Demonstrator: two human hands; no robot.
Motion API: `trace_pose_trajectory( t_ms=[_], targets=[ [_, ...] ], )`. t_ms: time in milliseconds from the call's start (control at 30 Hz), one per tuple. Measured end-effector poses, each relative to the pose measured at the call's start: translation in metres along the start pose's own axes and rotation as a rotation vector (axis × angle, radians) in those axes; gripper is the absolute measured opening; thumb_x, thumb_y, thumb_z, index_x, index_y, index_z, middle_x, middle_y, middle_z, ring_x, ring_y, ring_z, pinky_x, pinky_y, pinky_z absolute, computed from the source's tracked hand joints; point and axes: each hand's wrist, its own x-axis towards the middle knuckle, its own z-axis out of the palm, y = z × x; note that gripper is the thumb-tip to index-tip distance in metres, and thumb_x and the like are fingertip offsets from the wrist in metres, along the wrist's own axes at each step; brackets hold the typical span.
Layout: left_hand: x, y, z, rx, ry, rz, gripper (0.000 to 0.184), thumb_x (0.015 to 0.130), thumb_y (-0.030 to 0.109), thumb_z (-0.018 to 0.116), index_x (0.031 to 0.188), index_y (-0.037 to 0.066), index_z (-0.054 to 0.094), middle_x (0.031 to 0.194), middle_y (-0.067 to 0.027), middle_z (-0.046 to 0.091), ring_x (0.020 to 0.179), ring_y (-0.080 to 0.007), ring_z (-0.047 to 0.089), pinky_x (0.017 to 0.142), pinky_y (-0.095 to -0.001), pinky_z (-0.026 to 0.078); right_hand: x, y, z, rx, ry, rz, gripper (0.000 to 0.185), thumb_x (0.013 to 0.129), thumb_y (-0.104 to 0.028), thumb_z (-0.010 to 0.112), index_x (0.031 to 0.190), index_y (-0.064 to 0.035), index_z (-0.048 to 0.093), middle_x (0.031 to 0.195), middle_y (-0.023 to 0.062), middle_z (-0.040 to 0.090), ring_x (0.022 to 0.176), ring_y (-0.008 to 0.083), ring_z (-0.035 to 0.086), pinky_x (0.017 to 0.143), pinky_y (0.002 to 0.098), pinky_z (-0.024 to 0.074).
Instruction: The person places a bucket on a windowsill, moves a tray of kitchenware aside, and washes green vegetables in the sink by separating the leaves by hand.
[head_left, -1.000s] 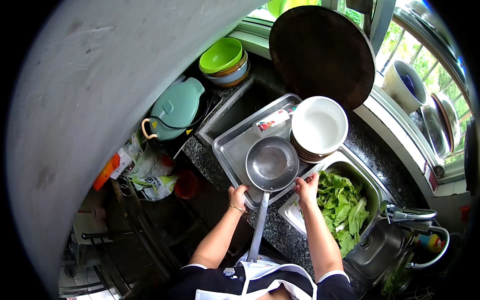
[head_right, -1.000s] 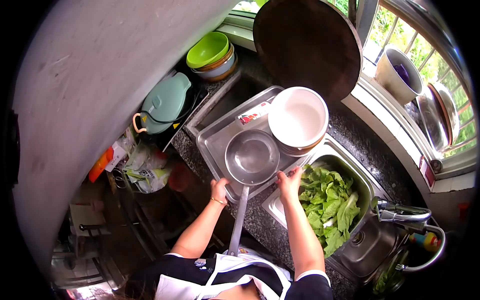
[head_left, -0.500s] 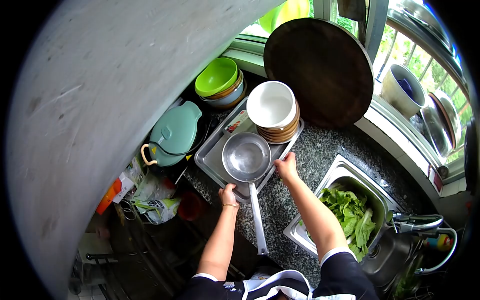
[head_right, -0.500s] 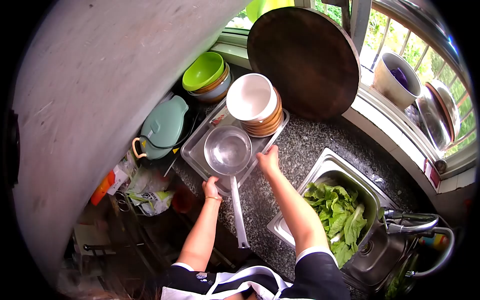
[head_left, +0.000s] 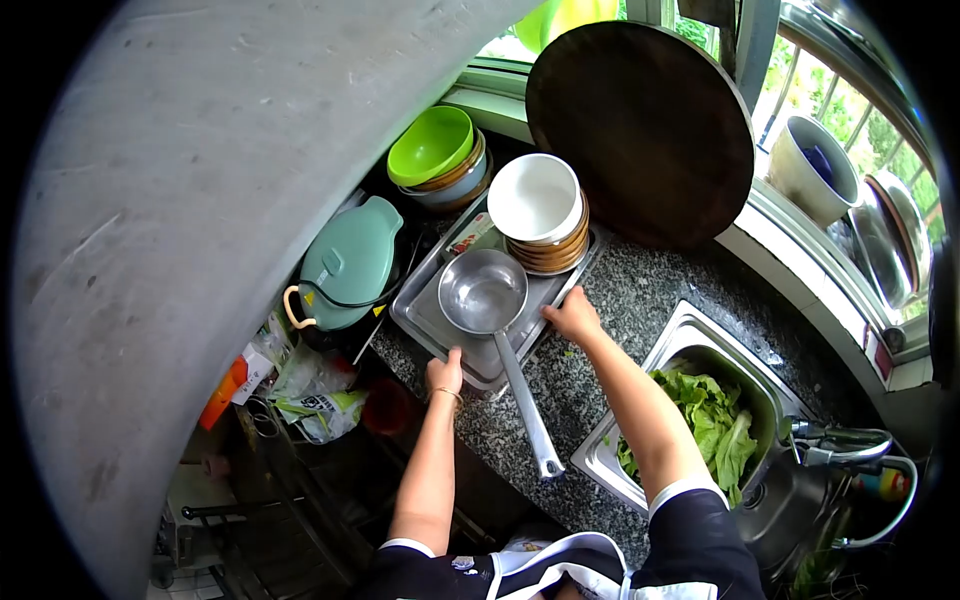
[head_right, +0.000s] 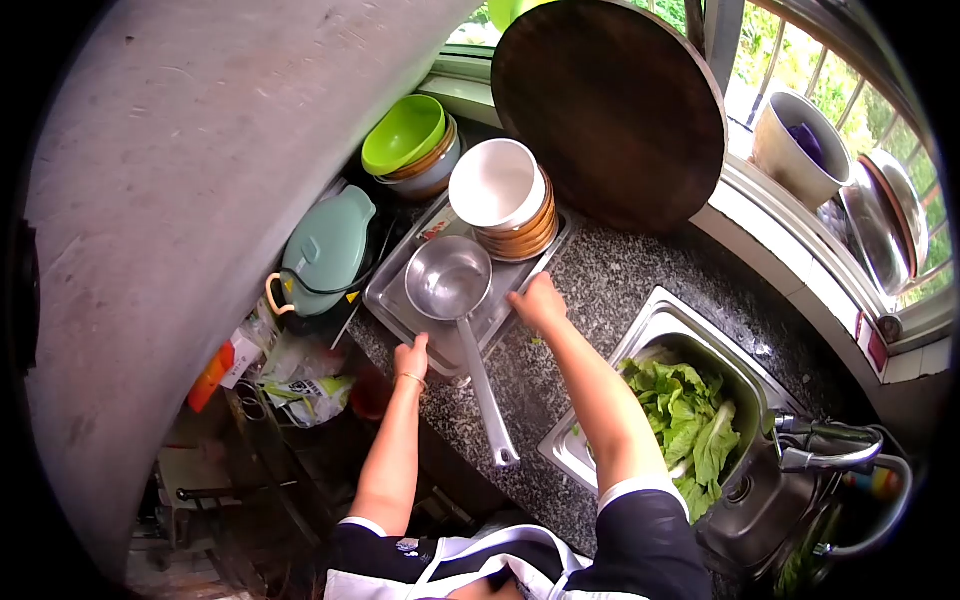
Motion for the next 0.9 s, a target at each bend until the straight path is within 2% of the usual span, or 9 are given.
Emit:
trace_pose_trajectory(
  t_ms=[67, 100, 267, 333, 500, 633, 733, 800, 900],
  targets=[
    [-0.008, 0.027, -0.021, 0.323, -0.219, -0.258, 0.066, 0.079, 0.055, 0.038, 0.087, -0.005, 0.062, 0.093, -0.0286, 0.058, 0.090, -0.0392, 0.057, 0.077, -0.0423, 0.044, 0.000, -0.003, -0.005, -0.196, -0.064, -0.028, 0.066, 0.069, -0.044, 0.065, 0.106, 0.0065, 0.042, 0.104, 0.0244, 0.056, 0.098, 0.0346, 0.055, 0.084, 0.0384, 0.0428],
    [-0.001, 0.018, -0.021, 0.554, -0.208, -0.132, 0.073, 0.080, 0.061, 0.029, 0.091, -0.004, 0.062, 0.099, -0.0269, 0.057, 0.095, -0.0383, 0.055, 0.082, -0.0433, 0.042, 0.001, -0.005, -0.006, -0.284, -0.086, -0.016, 0.065, 0.072, -0.047, 0.063, 0.107, 0.0028, 0.041, 0.105, 0.0208, 0.056, 0.097, 0.0317, 0.056, 0.082, 0.0387, 0.0444],
    [-0.009, 0.031, -0.027, 0.702, -0.206, -0.053, 0.068, 0.083, 0.055, 0.027, 0.097, -0.004, 0.060, 0.104, -0.0273, 0.054, 0.102, -0.0393, 0.051, 0.087, -0.0443, 0.040, -0.013, 0.014, -0.007, -0.192, -0.038, -0.046, 0.056, 0.073, -0.045, 0.061, 0.103, -0.0013, 0.043, 0.097, 0.0186, 0.060, 0.093, 0.0317, 0.058, 0.079, 0.0388, 0.0445],
    [-0.005, 0.018, -0.019, 0.606, -0.171, -0.038, 0.067, 0.084, 0.053, 0.029, 0.095, -0.005, 0.060, 0.102, -0.0274, 0.055, 0.101, -0.0390, 0.051, 0.087, -0.0443, 0.040, -0.029, 0.036, -0.007, 0.029, -0.081, -0.147, 0.051, 0.074, -0.044, 0.060, 0.100, -0.0036, 0.043, 0.092, 0.0179, 0.060, 0.089, 0.0324, 0.058, 0.077, 0.0393, 0.0439],
    [-0.011, 0.029, -0.023, 0.709, -0.097, -0.043, 0.064, 0.081, 0.057, 0.038, 0.096, 0.000, 0.062, 0.102, -0.0223, 0.058, 0.099, -0.0362, 0.054, 0.083, -0.0431, 0.042, -0.104, 0.097, -0.026, 0.476, -0.023, -0.168, 0.035, 0.078, -0.023, 0.064, 0.098, -0.0049, 0.042, 0.066, 0.0007, 0.048, 0.060, 0.0097, 0.045, 0.054, 0.0252, 0.0380],
    [-0.016, 0.032, -0.019, 0.810, -0.007, -0.040, 0.064, 0.081, 0.058, 0.034, 0.093, 0.002, 0.064, 0.100, -0.0204, 0.059, 0.097, -0.0349, 0.056, 0.080, -0.0434, 0.045, -0.166, 0.153, -0.043, 0.825, 0.027, 0.010, 0.029, 0.079, -0.017, 0.062, 0.097, -0.0065, 0.042, 0.067, -0.0013, 0.047, 0.052, 0.0046, 0.040, 0.044, 0.0211, 0.0332],
    [-0.021, 0.025, -0.012, 0.846, 0.074, 0.010, 0.068, 0.085, 0.056, 0.025, 0.091, 0.000, 0.064, 0.098, -0.0207, 0.060, 0.095, -0.0353, 0.057, 0.079, -0.0439, 0.045, -0.213, 0.192, -0.046, 0.630, 0.284, 0.073, 0.021, 0.078, -0.015, 0.061, 0.091, -0.0051, 0.047, 0.067, -0.0011, 0.047, 0.058, 0.0079, 0.044, 0.053, 0.0247, 0.0386],
    [-0.023, 0.025, -0.012, 0.898, 0.061, 0.033, 0.069, 0.086, 0.055, 0.023, 0.093, 0.000, 0.063, 0.097, -0.0203, 0.061, 0.094, -0.0352, 0.058, 0.079, -0.0440, 0.045, -0.242, 0.211, -0.051, 0.282, 0.458, 0.025, 0.016, 0.076, -0.016, 0.060, 0.083, -0.0051, 0.051, 0.072, 0.0077, 0.052, 0.069, 0.0220, 0.051, 0.064, 0.0342, 0.0419],
    [-0.028, 0.054, -0.029, 1.136, -0.097, 0.177, 0.059, 0.085, 0.052, 0.033, 0.096, 0.002, 0.062, 0.096, -0.0188, 0.061, 0.093, -0.0342, 0.058, 0.078, -0.0434, 0.046, -0.266, 0.252, -0.078, -0.089, 0.751, -0.082, 0.013, 0.071, -0.009, 0.059, 0.081, -0.0056, 0.052, 0.085, 0.0109, 0.051, 0.086, 0.0299, 0.048, 0.072, 0.0389, 0.0397]
  ],
)
